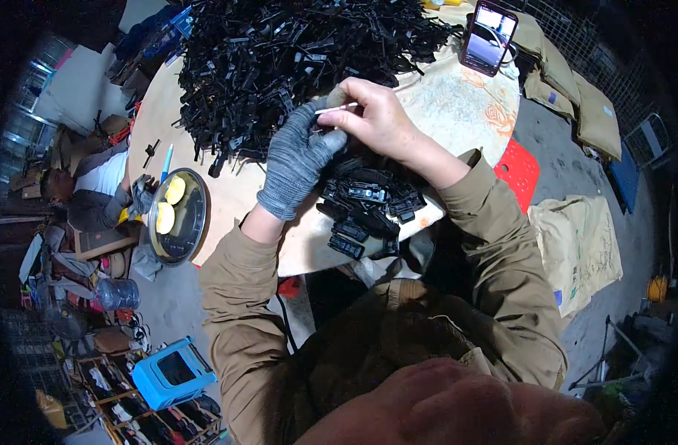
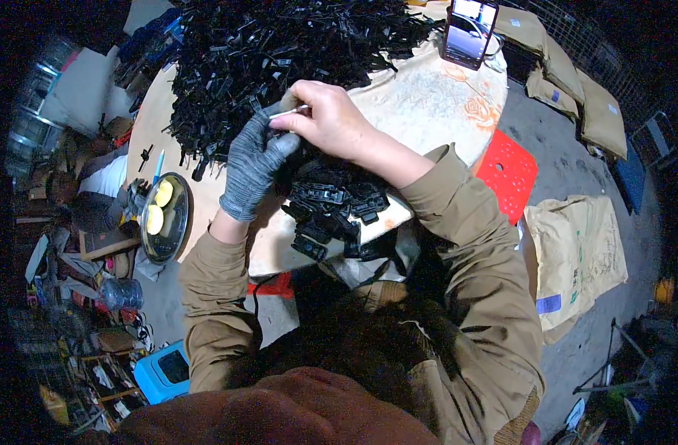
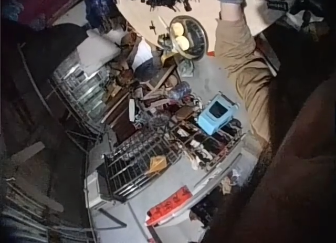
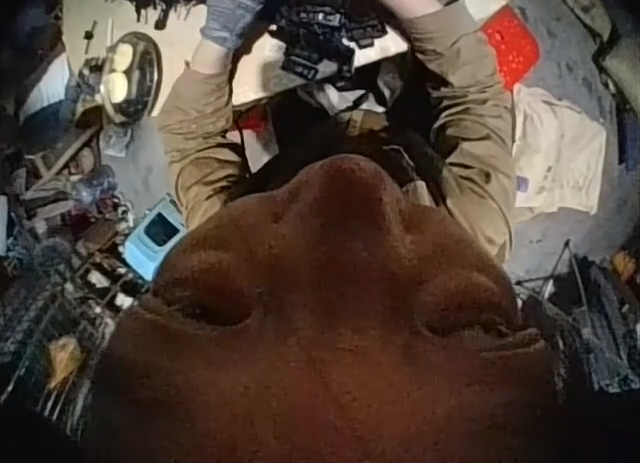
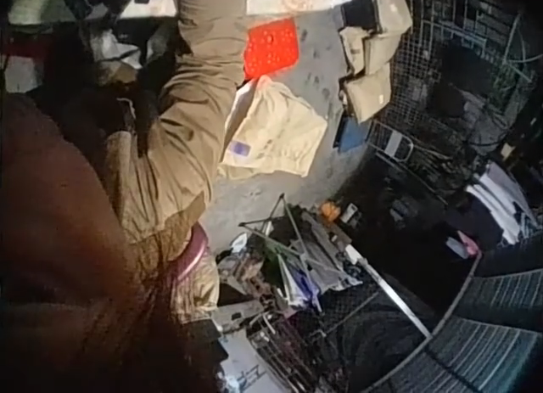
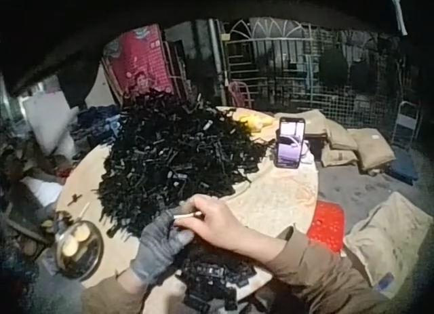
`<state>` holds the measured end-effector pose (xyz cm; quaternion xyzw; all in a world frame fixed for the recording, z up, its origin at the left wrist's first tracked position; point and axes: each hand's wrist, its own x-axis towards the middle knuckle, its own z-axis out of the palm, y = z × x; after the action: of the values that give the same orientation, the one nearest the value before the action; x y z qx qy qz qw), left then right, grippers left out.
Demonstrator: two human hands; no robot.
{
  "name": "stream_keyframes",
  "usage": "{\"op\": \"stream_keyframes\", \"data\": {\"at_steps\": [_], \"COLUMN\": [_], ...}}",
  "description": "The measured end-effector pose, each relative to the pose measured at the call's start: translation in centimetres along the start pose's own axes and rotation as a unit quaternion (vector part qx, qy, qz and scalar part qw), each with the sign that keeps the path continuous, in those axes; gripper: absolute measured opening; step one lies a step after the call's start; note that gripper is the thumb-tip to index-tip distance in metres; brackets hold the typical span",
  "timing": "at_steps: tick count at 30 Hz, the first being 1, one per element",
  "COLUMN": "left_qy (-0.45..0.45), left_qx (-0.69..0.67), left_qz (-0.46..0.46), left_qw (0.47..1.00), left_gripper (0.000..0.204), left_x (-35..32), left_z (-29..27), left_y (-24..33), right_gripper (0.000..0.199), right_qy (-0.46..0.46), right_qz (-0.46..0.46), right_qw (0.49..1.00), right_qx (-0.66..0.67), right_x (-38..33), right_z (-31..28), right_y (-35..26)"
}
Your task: Packaging small black plastic components into a bag on a production floor.
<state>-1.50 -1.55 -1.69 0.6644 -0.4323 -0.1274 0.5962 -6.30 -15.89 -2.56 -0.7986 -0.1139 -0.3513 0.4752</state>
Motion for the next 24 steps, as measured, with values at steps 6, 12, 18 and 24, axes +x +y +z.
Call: {"op": "stream_keyframes", "data": {"at_steps": [6,12,18,24], "left_qy": [0.043,0.07,0.088,0.102], "left_qx": [-0.146,-0.073,-0.119,-0.071], "left_qz": [-0.024,0.017,-0.012,0.011], "left_qw": [0.988,0.995,0.989,0.992], "left_gripper": [0.041,0.04,0.037,0.028], "left_x": [0.0,0.1,-0.3,-0.3], "left_z": [-0.7,-0.9,-0.8,-0.6], "left_y": [-0.8,-0.3,-0.3,-0.3], "right_gripper": [0.014,0.015,0.014,0.016], "right_qy": [-0.127,-0.144,-0.181,-0.19], "right_qz": [0.156,0.197,0.208,0.211], "right_qw": [0.964,0.946,0.939,0.936], "right_qx": [0.173,0.214,0.205,0.206], "right_x": [0.2,0.1,0.4,0.4], "right_z": [-1.2,-1.2,-1.2,-1.3], "right_y": [-0.2,-0.6,-0.6,-0.7]}}
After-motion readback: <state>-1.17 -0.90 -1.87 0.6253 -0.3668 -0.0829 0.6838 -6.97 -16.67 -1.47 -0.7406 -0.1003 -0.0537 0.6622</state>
